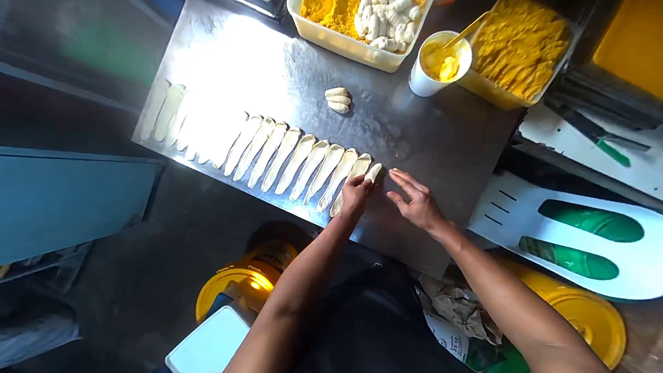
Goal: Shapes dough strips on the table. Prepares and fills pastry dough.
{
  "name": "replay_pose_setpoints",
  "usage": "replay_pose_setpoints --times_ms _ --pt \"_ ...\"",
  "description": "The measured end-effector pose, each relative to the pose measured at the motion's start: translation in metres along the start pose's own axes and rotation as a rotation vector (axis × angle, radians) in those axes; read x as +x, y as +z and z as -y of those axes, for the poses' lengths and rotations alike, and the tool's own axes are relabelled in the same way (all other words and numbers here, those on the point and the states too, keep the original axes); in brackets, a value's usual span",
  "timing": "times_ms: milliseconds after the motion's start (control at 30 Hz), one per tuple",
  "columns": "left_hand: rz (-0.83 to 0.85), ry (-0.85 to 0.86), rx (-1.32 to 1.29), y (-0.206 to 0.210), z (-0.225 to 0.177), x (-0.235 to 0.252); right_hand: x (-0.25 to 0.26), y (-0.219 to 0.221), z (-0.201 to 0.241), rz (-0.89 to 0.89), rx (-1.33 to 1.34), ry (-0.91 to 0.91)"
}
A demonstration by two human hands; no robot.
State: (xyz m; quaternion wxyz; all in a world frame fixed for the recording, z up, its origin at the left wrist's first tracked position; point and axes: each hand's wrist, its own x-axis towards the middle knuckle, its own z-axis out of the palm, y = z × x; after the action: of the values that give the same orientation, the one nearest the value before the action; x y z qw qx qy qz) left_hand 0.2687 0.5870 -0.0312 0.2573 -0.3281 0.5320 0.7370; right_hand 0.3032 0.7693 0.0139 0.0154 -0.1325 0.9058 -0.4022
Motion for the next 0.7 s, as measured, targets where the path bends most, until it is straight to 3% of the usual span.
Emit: replay_pose_setpoints --times_ms 167,233,300,500,600,700 --pt "-0.042 -0.029 0.073 -0.009 0.009 0.01 0.026 0.03 -0.027 0.248 0.035 -0.149" --pt "-0.034 -0.01 0.092 -0.009 0.007 0.009 0.039 0.041 -0.067 0.353 -0.166 -0.301" --pt "-0.033 0.027 0.168 -0.013 0.009 0.005 0.041 0.047 -0.087 0.314 -0.342 -0.361" --pt "-0.105 0.167 0.601 -0.042 0.016 -0.019 0.02 0.056 -0.07 0.368 -0.365 -0.353" --pt "-0.123 0.196 0.659 -0.057 0.025 -0.028 -0.004 0.079 -0.05 0.334 -0.369 -0.252" --pt "-0.061 0.232 0.644 -0.072 0.035 -0.029 -0.011 0.081 -0.042 0.399 -0.328 -0.317"
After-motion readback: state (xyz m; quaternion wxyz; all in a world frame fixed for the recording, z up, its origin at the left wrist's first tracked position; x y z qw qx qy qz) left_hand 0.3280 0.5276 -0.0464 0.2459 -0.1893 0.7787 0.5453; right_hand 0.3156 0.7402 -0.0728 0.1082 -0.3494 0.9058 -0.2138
